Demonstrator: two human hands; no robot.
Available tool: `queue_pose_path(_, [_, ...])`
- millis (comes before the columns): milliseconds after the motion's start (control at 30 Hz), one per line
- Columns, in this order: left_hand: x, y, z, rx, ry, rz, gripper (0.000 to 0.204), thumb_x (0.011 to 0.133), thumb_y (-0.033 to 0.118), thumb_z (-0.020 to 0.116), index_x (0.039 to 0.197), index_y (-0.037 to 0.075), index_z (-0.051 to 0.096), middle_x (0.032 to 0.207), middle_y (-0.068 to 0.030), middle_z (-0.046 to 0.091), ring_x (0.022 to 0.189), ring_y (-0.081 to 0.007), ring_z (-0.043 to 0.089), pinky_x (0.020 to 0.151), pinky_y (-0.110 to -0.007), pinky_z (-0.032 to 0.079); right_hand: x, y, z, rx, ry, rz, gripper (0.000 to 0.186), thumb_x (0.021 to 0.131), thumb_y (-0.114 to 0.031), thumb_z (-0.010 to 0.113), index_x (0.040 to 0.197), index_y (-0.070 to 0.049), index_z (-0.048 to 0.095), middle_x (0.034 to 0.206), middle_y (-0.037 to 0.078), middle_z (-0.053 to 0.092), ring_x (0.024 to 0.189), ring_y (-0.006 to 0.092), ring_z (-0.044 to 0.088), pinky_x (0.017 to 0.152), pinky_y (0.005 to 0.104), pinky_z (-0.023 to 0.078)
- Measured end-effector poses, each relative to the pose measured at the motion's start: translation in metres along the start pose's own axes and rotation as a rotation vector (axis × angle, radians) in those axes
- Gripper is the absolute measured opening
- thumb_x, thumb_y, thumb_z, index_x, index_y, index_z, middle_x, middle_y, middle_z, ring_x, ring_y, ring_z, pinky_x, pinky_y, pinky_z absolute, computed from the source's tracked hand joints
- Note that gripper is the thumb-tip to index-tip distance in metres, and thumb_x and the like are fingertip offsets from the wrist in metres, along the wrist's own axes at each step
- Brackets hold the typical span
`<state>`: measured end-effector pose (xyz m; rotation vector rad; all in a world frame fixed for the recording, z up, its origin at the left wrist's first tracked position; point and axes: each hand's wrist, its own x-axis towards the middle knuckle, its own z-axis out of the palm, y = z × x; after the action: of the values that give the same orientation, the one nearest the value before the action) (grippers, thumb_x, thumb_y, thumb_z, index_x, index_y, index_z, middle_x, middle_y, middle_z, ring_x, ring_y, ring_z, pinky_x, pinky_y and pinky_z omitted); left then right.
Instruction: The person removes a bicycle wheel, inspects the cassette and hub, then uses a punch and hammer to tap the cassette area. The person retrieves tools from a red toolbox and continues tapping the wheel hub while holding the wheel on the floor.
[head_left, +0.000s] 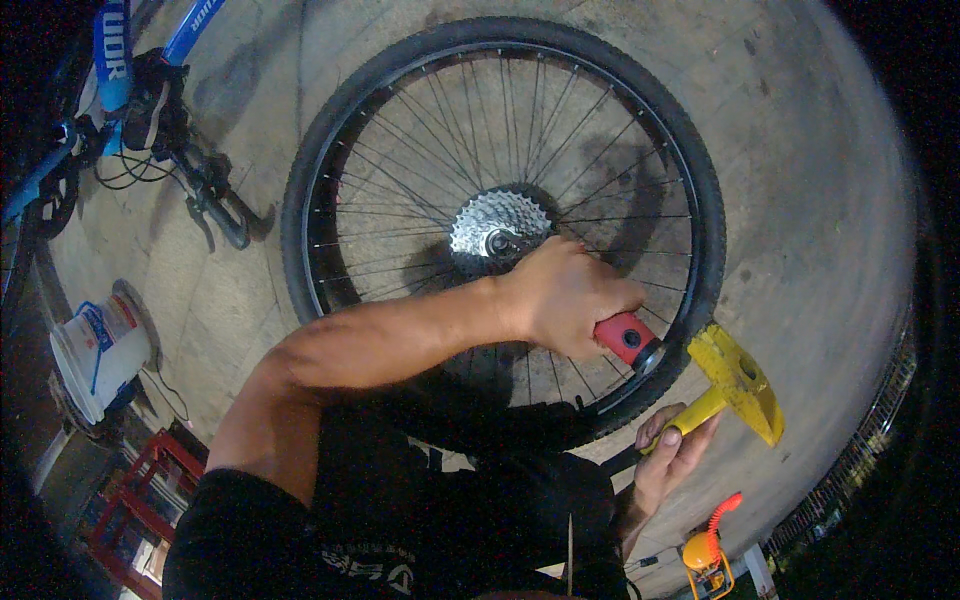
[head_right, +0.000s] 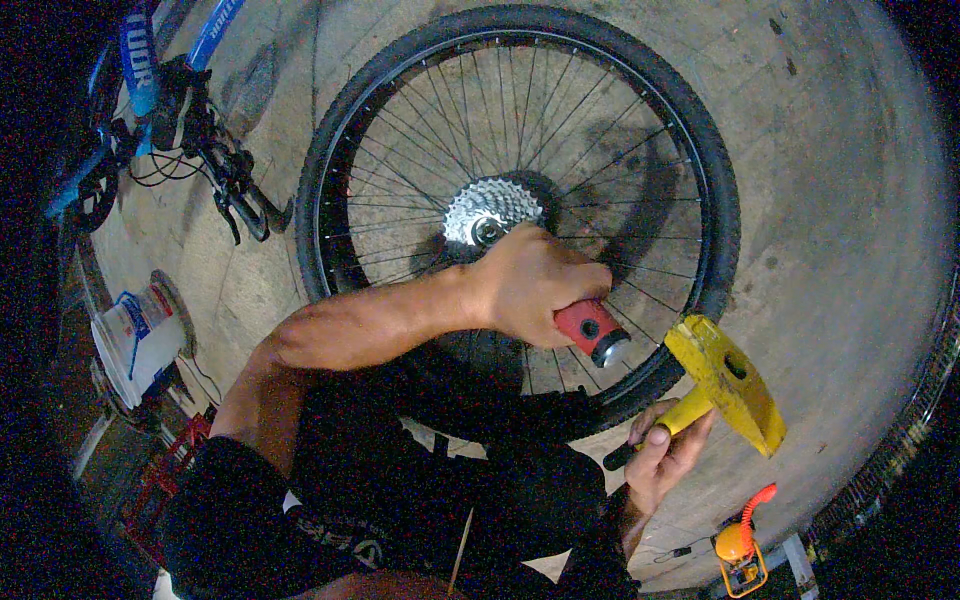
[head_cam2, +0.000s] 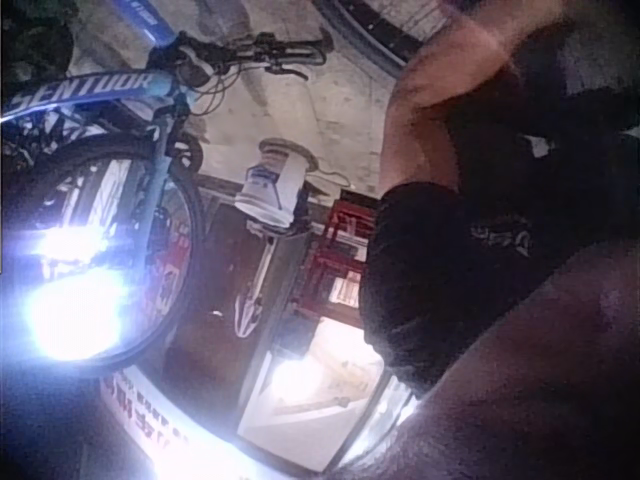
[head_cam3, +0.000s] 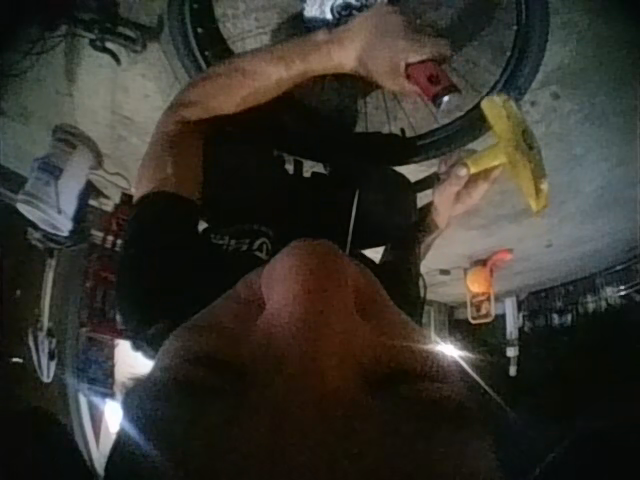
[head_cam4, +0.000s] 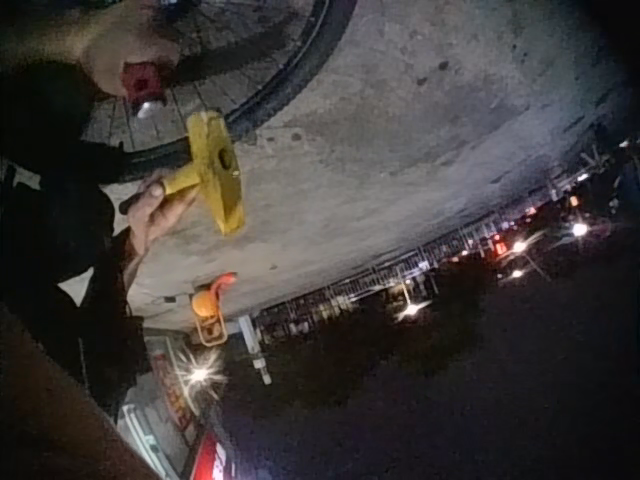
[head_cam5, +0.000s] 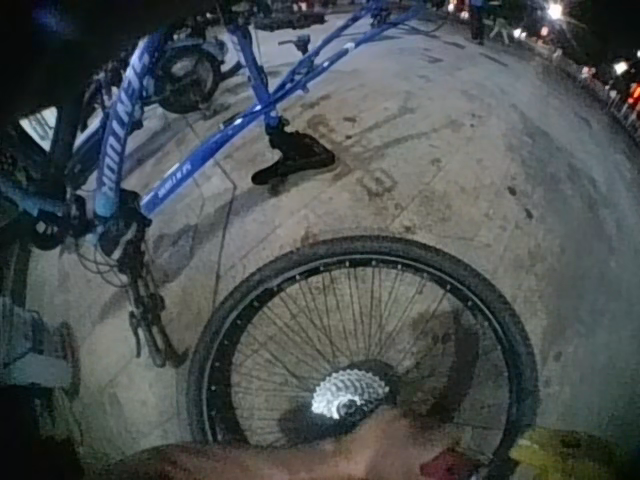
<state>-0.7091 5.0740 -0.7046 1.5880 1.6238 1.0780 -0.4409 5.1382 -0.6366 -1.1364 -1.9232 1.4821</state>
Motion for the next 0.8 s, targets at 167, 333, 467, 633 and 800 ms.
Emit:
queue_pose_path(167, [0.012,0.007,0.002,0.035,-0.027,-0.098,0.031,0.068,0.033,0.072,0.088,0.013,0.059,0.070,-0.0124,0.066,0.069,-0.0382,0.067,0.061,-0.050,0.053,0.005,-0.005,-0.005,-0.033,-0.041,0.057,0.076,0.099,-0.032,0.056,0.155,-0.001,0.016,0.073,0.005,0.050,0.058,0.0113,0.046,0.052,0.0259,0.042])
queue_pose_path(333, [0.014,0.003,0.003,0.077,0.094,-0.061,0.030,0.071,0.032,0.075,0.085,0.012,0.058,0.063,-0.0126,0.061,0.062,-0.0382,0.064,0.055,-0.049,0.051,0.009,-0.001,-0.005,-0.052,0.008,0.011,0.081,0.099,-0.044,0.055,0.157,-0.003,0.016,0.066,0.003,0.047,0.051,0.0092,0.045,0.044,0.0231,0.037])
queue_pose_path(467, [0.014,0.007,0.002,0.103,0.099,-0.066,0.031,0.069,0.031,0.076,0.086,0.012,0.059,0.061,-0.0151,0.061,0.064,-0.0388,0.065,0.058,-0.049,0.052,0.008,0.001,-0.004,0.021,0.019,-0.019,0.079,0.099,-0.042,0.055,0.158,-0.007,0.014,0.073,0.006,0.049,0.054,0.0102,0.046,0.045,0.0236,0.039])
queue_pose_path(633, [0.017,0.004,0.008,0.129,0.098,-0.022,0.029,0.069,0.028,0.076,0.085,0.012,0.059,0.062,-0.0140,0.062,0.064,-0.0378,0.066,0.058,-0.048,0.053,0.001,0.021,-0.004,-0.059,-0.012,-0.196,0.072,0.102,-0.035,0.052,0.159,-0.014,0.013,0.075,0.006,0.052,0.054,0.0101,0.046,0.047,0.0236,0.040])
queue_pose_path(800, [0.015,0.005,0.005,0.128,0.074,-0.054,0.027,0.070,0.028,0.075,0.085,0.012,0.059,0.062,-0.0137,0.063,0.064,-0.0382,0.066,0.058,-0.049,0.053,0.000,0.015,-0.015,-0.068,-0.035,-0.124,0.071,0.101,-0.037,0.053,0.159,-0.018,0.016,0.075,0.006,0.052,0.054,0.0107,0.046,0.044,0.0242,0.038])
